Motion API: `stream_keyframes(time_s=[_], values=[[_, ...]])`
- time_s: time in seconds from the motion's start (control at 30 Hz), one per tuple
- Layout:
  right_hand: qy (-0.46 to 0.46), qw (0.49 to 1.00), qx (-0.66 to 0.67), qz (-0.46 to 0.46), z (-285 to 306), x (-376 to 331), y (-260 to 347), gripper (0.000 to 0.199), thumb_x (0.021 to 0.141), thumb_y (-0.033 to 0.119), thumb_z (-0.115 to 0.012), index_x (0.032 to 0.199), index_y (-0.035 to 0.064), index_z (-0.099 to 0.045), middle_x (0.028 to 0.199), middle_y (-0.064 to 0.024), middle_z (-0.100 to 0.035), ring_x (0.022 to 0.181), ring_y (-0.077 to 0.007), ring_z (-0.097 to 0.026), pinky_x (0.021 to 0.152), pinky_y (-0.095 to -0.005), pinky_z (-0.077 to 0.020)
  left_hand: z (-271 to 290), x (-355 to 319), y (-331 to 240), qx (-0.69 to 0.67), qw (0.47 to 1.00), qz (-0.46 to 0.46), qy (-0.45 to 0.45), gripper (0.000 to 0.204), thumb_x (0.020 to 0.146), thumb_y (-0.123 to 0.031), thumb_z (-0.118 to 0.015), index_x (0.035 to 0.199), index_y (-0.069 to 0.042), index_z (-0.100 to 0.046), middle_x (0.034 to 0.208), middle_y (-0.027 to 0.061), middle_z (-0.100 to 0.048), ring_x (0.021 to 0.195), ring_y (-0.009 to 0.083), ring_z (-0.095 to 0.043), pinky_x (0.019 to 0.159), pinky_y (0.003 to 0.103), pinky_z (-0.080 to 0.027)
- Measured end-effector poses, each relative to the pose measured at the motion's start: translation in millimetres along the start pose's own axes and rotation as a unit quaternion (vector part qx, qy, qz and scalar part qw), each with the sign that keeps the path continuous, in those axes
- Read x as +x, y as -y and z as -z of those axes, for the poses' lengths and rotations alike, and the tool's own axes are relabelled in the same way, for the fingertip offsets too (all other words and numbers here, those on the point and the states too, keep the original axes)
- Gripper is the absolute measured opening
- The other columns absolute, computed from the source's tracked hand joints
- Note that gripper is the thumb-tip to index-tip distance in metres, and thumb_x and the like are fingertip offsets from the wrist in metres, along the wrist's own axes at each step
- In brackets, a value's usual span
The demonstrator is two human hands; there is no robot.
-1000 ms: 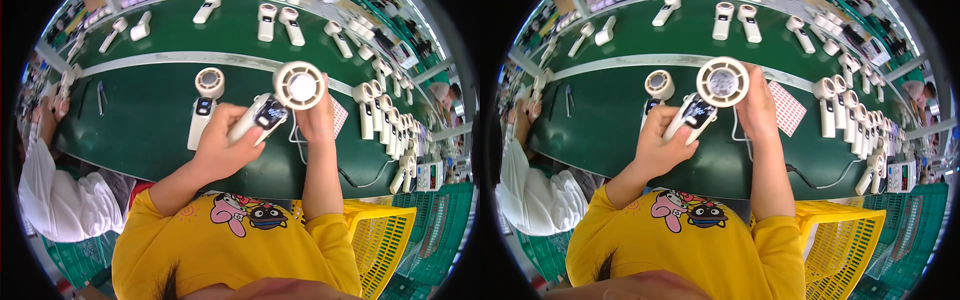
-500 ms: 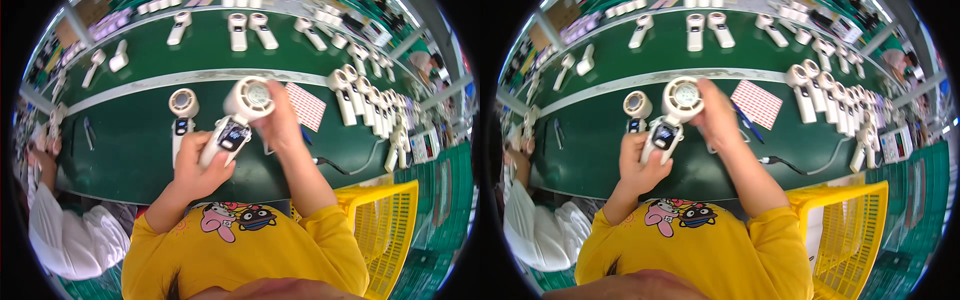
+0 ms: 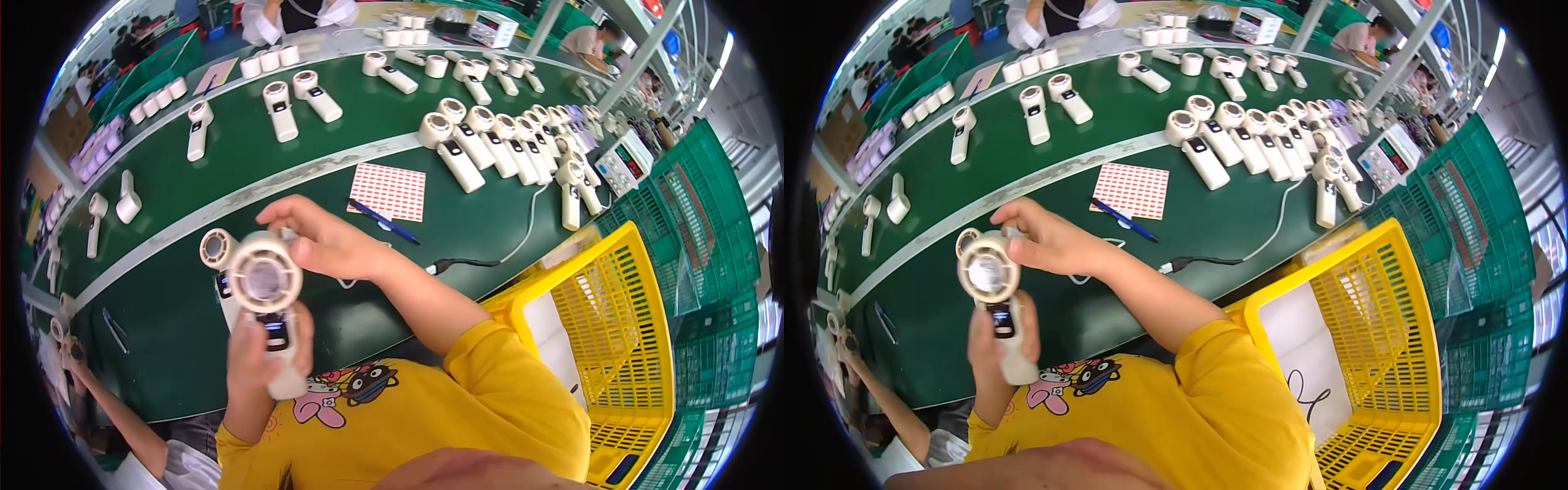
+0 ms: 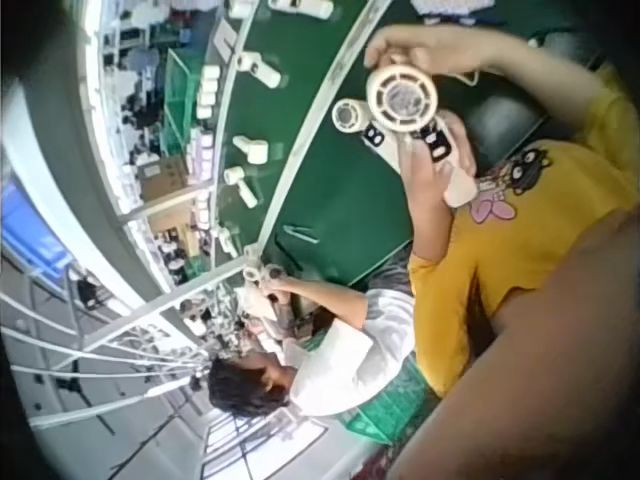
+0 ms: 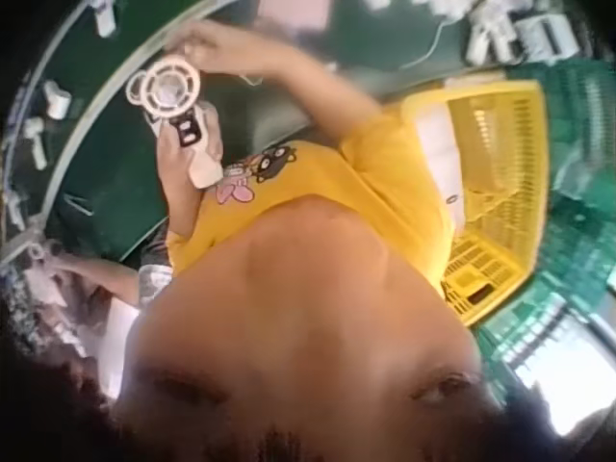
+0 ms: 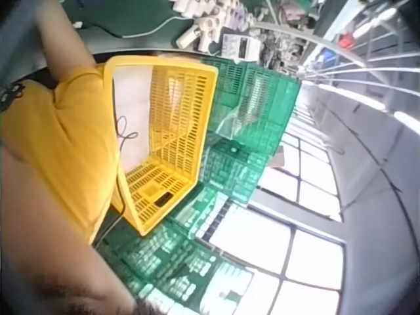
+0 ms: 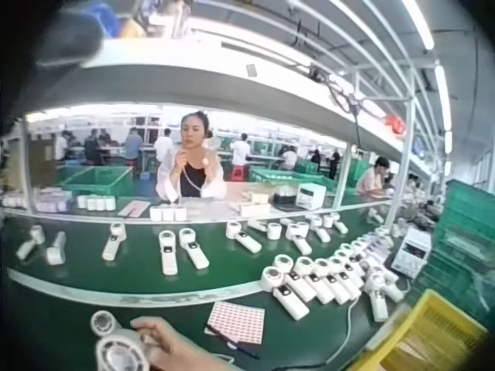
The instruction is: Inspecting and testing handheld electronic devices at an assembly line station.
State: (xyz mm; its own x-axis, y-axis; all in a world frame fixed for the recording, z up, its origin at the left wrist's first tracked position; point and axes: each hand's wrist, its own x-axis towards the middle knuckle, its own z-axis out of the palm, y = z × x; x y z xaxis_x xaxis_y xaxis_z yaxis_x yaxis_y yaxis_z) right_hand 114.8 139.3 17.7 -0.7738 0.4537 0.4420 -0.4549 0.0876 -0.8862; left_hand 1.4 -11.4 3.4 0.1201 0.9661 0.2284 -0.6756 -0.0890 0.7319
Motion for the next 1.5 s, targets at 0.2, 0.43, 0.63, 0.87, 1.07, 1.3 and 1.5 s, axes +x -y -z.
stream_keyframes(time_s=[0.2, 0.43, 0.63, 0.87, 1.07, 1.3, 1.5], values=[[-0.01, 0.988, 0.013, -0.152, 13.9, 4.7, 8.4, 0.03, 0.087, 0.027, -0.042, 0.104, 0.0024, -0.047, 0.085, -0.0062, -0.053, 0.07, -0.0131, -0.046, 0.065, -0.0232, -0.0379, -0.1, -27.7, -73.3, 0.137, 0.848, -0.455, -0.236, 0.048, 0.09, -0.024, -0.038, 0.123, 0.009, -0.027, 0.103, 0.0199, -0.048, 0.062, 0.019, -0.047, 0.057, 0.027, -0.042], [0.034, 0.973, -0.155, -0.168, 9.4, 1.4, -2.0, 0.027, 0.087, 0.027, -0.041, 0.085, 0.006, -0.058, 0.076, -0.002, -0.054, 0.067, -0.0108, -0.044, 0.061, -0.0215, -0.0361, -30.3, -70.9, -96.8, 0.189, 0.88, -0.426, -0.096, 0.065, 0.083, -0.028, -0.046, 0.126, 0.011, -0.016, 0.111, 0.0189, -0.041, 0.065, 0.0175, -0.037, 0.059, 0.024, -0.035], [-0.005, 0.964, -0.132, -0.232, 3.8, 8.9, -0.4, 0.028, 0.087, 0.027, -0.042, 0.082, 0.0065, -0.06, 0.072, -0.0002, -0.054, 0.066, -0.0103, -0.045, 0.061, -0.0205, -0.0363, -59.8, -76.3, -100.7, 0.186, 0.857, -0.439, -0.195, 0.079, 0.079, -0.032, -0.053, 0.127, 0.014, -0.01, 0.111, 0.0159, -0.04, 0.061, 0.0135, -0.031, 0.059, 0.022, -0.032], [0.008, 0.968, -0.15, -0.2, -5.6, 10.4, -11.4, 0.024, 0.087, 0.026, -0.046, 0.082, 0.007, -0.06, 0.071, -0.0004, -0.054, 0.066, -0.0098, -0.047, 0.061, -0.0201, -0.0378, -48.0, -47.2, -77.3, -0.058, 0.971, -0.217, -0.084, 0.054, 0.084, -0.02, -0.05, 0.126, -0.002, -0.019, 0.091, 0.0197, -0.048, 0.068, 0.0263, -0.054, 0.053, 0.032, -0.046], [-0.037, 0.957, -0.25, -0.143, 4.3, 3.2, -14.5, 0.021, 0.088, 0.023, -0.049, 0.083, 0.0055, -0.058, 0.077, -0.0012, -0.055, 0.068, -0.0092, -0.047, 0.064, -0.0213, -0.0402, 15.5, 17.6, -26.2, -0.1, 0.979, -0.047, -0.173, 0.036, 0.081, -0.006, -0.044, 0.115, 0.006, -0.038, 0.095, 0.0222, -0.054, 0.075, 0.0274, -0.057, 0.058, 0.032, -0.049], [0.079, 0.962, -0.209, -0.158, -4.9, 0.2, 8.9, 0.02, 0.088, 0.022, -0.051, 0.078, 0.0054, -0.055, 0.072, -0.0003, -0.053, 0.063, -0.0082, -0.043, 0.06, -0.0201, -0.0365, 13.4, 14.6, -14.6, -0.01, 0.976, -0.062, -0.209, 0.042, 0.082, -0.007, -0.043, 0.12, 0.006, -0.03, 0.09, 0.0208, -0.053, 0.063, 0.023, -0.057, 0.057, 0.028, -0.049], [0.164, 0.95, -0.168, -0.207, 2.4, 1.3, 15.8, 0.018, 0.088, 0.02, -0.051, 0.078, 0.0048, -0.055, 0.068, 0.0007, -0.051, 0.062, -0.0084, -0.042, 0.057, -0.0202, -0.0342, -0.5, 13.4, -18.1, 0.117, 0.968, -0.011, -0.22, 0.047, 0.081, -0.005, -0.042, 0.124, 0.004, -0.026, 0.09, 0.0184, -0.052, 0.061, 0.0196, -0.056, 0.055, 0.026, -0.047]])
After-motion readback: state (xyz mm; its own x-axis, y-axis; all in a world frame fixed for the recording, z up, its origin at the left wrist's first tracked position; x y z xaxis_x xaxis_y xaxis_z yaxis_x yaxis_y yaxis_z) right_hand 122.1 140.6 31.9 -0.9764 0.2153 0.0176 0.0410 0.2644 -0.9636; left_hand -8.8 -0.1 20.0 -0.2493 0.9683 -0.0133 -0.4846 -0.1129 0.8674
